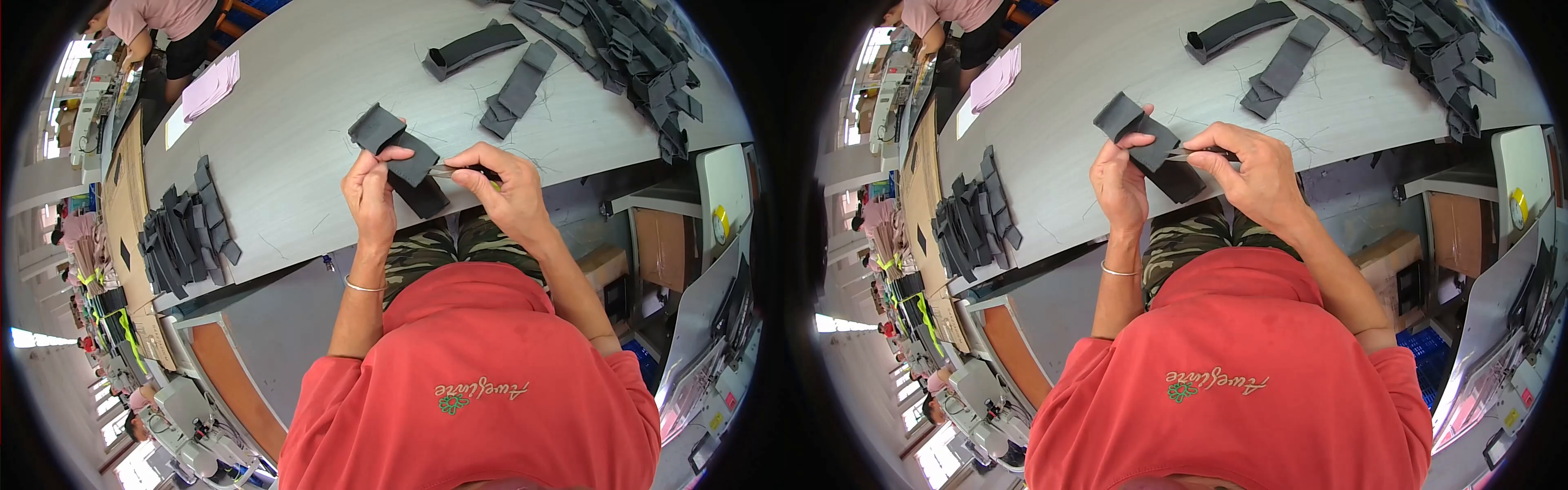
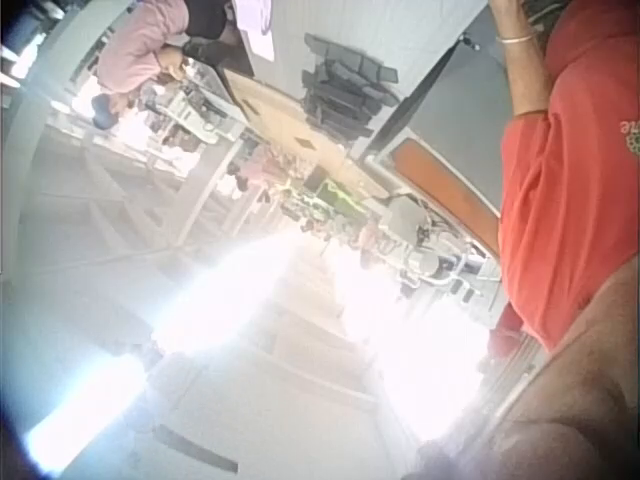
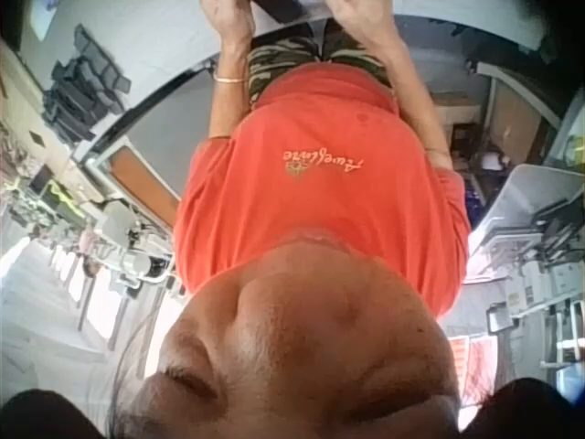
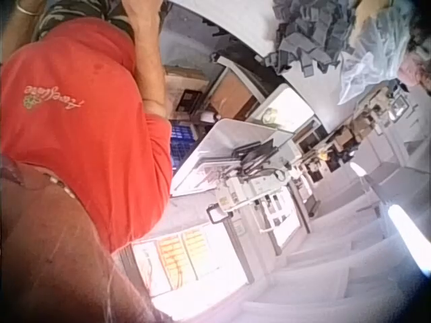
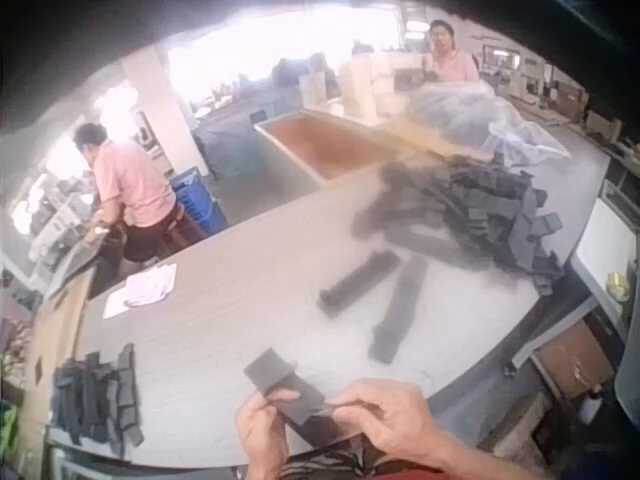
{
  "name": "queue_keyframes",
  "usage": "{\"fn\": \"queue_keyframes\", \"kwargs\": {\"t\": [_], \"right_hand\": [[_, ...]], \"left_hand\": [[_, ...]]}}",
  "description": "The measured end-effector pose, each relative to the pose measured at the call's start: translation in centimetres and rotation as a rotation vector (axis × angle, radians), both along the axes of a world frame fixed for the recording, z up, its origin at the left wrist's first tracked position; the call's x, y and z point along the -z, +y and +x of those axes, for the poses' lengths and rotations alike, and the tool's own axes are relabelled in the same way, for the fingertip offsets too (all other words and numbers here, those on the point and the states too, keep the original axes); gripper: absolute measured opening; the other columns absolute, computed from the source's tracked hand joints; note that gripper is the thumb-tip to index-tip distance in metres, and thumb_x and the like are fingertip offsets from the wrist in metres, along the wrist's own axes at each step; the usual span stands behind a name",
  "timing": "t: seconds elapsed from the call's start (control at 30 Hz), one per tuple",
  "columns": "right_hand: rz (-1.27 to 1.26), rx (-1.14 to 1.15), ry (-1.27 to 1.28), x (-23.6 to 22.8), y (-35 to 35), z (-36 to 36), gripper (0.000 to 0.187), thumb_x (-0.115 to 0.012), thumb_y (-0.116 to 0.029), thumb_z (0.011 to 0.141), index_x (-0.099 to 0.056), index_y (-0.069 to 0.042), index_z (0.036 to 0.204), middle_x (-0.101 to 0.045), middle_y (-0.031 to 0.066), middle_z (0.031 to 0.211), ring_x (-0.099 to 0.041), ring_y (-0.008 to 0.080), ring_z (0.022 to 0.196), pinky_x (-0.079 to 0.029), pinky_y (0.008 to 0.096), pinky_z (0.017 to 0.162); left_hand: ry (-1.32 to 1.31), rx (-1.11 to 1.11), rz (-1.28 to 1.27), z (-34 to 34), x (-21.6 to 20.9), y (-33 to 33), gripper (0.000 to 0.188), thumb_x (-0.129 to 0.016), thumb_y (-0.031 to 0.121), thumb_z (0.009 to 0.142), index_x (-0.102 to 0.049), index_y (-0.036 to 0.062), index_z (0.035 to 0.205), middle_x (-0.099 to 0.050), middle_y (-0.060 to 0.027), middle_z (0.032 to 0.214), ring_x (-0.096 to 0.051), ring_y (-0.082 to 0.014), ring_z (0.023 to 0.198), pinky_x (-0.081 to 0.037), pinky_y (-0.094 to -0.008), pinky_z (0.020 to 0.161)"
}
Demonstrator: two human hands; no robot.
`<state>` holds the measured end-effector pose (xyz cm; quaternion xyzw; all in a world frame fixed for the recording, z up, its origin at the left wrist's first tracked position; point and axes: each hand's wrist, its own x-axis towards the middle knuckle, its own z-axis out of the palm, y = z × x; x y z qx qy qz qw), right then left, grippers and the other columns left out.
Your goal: Trim excess threads and material from fabric straps using nippers at a manufacturing workbench.
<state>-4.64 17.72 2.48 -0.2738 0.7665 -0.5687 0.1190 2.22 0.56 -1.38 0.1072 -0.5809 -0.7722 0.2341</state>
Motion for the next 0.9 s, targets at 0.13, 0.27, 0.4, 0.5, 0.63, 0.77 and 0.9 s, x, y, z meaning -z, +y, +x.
{"fn": "queue_keyframes", "kwargs": {"t": [0.13,0.27,0.4,0.5,0.63,0.77,0.9], "right_hand": [[-0.021,0.015,0.068,-0.1,0.0,0.1,0.013,-0.067,-0.017,0.083,-0.068,-0.006,0.089,-0.067,0.0065,0.080,-0.062,0.0204,0.069,-0.048,0.0295,0.061],[-0.029,0.009,0.102,-0.3,-0.2,0.0,0.013,-0.067,-0.018,0.083,-0.067,-0.006,0.089,-0.067,0.0065,0.080,-0.063,0.0210,0.070,-0.049,0.0300,0.062],[0.016,0.044,0.153,-0.7,-0.4,-0.6,0.014,-0.065,-0.019,0.084,-0.067,-0.007,0.090,-0.067,0.0056,0.081,-0.062,0.0226,0.070,-0.048,0.0314,0.061],[0.047,0.062,0.212,-0.3,-0.6,-1.0,0.013,-0.064,-0.020,0.085,-0.066,-0.008,0.091,-0.067,0.0051,0.081,-0.062,0.0233,0.069,-0.047,0.0326,0.060],[0.071,0.060,0.268,0.0,-1.1,-1.0,0.013,-0.063,-0.021,0.086,-0.066,-0.009,0.089,-0.066,0.0046,0.078,-0.061,0.0236,0.068,-0.046,0.0341,0.058],[0.118,0.025,0.219,-0.6,-1.4,-0.9,0.012,-0.063,-0.013,0.085,-0.067,-0.005,0.093,-0.067,0.0072,0.083,-0.062,0.0206,0.073,-0.047,0.0289,0.065],[0.157,0.061,0.317,-0.3,-1.8,-0.8,0.011,-0.065,-0.016,0.084,-0.067,-0.006,0.089,-0.066,0.0064,0.079,-0.062,0.0229,0.070,-0.047,0.0316,0.062]], "left_hand": [[0.034,-0.021,-0.028,-0.2,0.0,0.2,0.017,-0.051,0.006,0.089,-0.065,-0.0039,0.091,-0.065,-0.0092,0.113,-0.036,0.0004,0.060,-0.028,-0.0174,0.051],[-0.053,0.031,-0.047,-0.2,-0.4,0.1,0.024,-0.061,0.007,0.090,-0.060,-0.0029,0.111,-0.062,-0.0117,0.118,-0.050,-0.0025,0.075,-0.041,-0.0180,0.061],[-0.028,0.061,0.037,-0.5,-1.4,0.8,0.045,-0.060,0.004,0.090,-0.046,-0.0006,0.132,-0.058,-0.0151,0.124,-0.057,-0.0086,0.095,-0.048,-0.0222,0.078],[-0.042,0.149,0.045,-0.5,-1.6,0.8,0.064,-0.061,0.000,0.087,-0.031,0.0023,0.144,-0.054,-0.0200,0.128,-0.059,-0.0179,0.107,-0.049,-0.0299,0.091],[-0.032,0.156,-0.015,-0.6,-1.8,1.2,0.064,-0.061,-0.001,0.088,-0.032,0.0021,0.144,-0.055,-0.0192,0.127,-0.057,-0.0181,0.112,-0.047,-0.0305,0.095],[-0.026,0.169,-0.091,-0.6,-1.8,1.4,0.062,-0.058,-0.004,0.088,-0.032,0.0017,0.144,-0.055,-0.0171,0.128,-0.056,-0.0179,0.113,-0.045,-0.0312,0.097],[-0.031,0.185,-0.148,-0.6,-1.6,1.4,0.061,-0.057,-0.006,0.088,-0.033,0.0015,0.143,-0.055,-0.0158,0.128,-0.055,-0.0174,0.114,-0.045,-0.0309,0.098]]}}
